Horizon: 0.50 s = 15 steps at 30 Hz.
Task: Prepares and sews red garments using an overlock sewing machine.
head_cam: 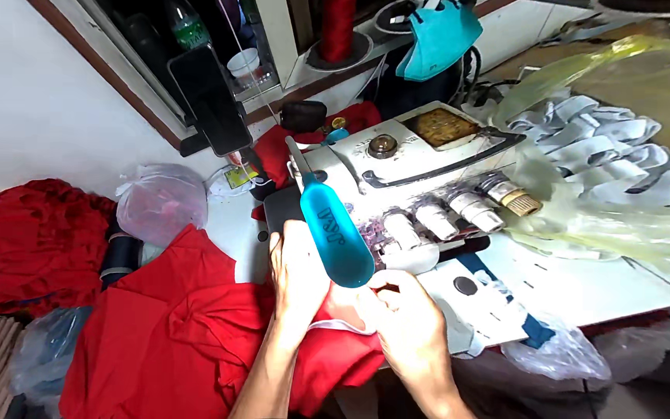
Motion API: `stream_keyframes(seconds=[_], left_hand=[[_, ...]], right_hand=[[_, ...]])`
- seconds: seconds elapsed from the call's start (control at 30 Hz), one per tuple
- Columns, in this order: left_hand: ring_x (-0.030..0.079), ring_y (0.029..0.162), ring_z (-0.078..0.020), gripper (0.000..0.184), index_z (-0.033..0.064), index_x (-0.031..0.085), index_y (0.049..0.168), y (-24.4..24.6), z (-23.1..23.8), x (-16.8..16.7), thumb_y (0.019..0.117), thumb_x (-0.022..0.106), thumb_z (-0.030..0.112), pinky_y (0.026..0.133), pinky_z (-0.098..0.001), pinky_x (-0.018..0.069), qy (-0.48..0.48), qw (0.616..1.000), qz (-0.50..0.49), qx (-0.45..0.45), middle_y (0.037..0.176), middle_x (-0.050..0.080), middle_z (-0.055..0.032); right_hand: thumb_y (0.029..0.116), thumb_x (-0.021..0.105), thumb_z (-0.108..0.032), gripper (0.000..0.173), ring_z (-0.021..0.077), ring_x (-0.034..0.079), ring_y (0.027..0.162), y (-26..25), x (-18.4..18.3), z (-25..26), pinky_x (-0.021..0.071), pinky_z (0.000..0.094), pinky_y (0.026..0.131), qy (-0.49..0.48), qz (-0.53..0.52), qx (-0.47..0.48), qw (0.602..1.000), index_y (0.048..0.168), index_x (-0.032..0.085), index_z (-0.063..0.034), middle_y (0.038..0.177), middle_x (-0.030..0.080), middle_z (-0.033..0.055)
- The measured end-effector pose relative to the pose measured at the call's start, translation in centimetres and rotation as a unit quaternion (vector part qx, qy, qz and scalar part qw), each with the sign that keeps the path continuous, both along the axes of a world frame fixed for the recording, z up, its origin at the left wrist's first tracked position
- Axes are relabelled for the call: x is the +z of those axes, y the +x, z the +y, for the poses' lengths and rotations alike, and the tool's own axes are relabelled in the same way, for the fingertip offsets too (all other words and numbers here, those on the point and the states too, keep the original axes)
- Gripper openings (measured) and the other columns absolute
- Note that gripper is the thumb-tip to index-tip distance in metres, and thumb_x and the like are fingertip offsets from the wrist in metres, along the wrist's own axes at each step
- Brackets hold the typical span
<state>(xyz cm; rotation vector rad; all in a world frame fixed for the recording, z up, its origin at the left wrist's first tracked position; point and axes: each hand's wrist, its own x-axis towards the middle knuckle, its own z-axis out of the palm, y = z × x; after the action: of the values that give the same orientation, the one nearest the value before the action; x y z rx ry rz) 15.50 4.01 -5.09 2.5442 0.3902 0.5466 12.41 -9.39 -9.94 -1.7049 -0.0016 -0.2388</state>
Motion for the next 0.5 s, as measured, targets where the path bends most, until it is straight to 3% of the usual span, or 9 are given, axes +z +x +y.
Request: stream_keyframes(seconds=[0.13, 0.23, 0.5], left_hand=[[0.064, 0.088, -0.0248, 0.028, 0.0061, 0.063, 0.109, 0.7, -0.1, -0.4, 0.0826, 0.073, 0.008, 0.08, -0.0476, 0.0526, -0.033, 0.999, -0.003, 0.003, 0.092, 0.065, -0.0084], [0.063, 0.09, -0.0247, 0.03, 0.0057, 0.065, 0.109, 0.1, -0.2, -0.7, 0.0809, 0.074, 0.01, 0.08, -0.0458, 0.0523, -0.037, 0.999, -0.014, 0.008, 0.092, 0.064, -0.0086], [0.063, 0.087, -0.0268, 0.03, 0.0044, 0.064, 0.107, 0.9, -0.1, -0.7, 0.0776, 0.073, 0.005, 0.075, -0.0473, 0.0526, -0.037, 0.999, -0.017, 0.014, 0.091, 0.062, -0.0108]], right_hand=[[0.0844, 0.071, -0.016, 0.017, -0.0044, 0.054, 0.051, -0.4, -0.2, 0.1, 0.0475, 0.0135, 0.047, -0.005, -0.012, -0.011, 1.0, 0.098, 0.067, -0.0071, 0.068, 0.064, -0.0087], [0.085, 0.071, -0.017, 0.017, -0.0063, 0.048, 0.047, -1.0, -0.3, 0.3, 0.0425, 0.0119, 0.045, -0.009, -0.02, -0.018, 1.0, 0.098, 0.067, -0.0069, 0.061, 0.058, -0.0112], [0.0857, 0.069, -0.017, 0.017, -0.0061, 0.047, 0.047, -0.8, -0.1, 0.7, 0.0418, 0.0126, 0.045, -0.031, -0.019, -0.029, 0.999, 0.098, 0.067, -0.006, 0.061, 0.058, -0.0107]])
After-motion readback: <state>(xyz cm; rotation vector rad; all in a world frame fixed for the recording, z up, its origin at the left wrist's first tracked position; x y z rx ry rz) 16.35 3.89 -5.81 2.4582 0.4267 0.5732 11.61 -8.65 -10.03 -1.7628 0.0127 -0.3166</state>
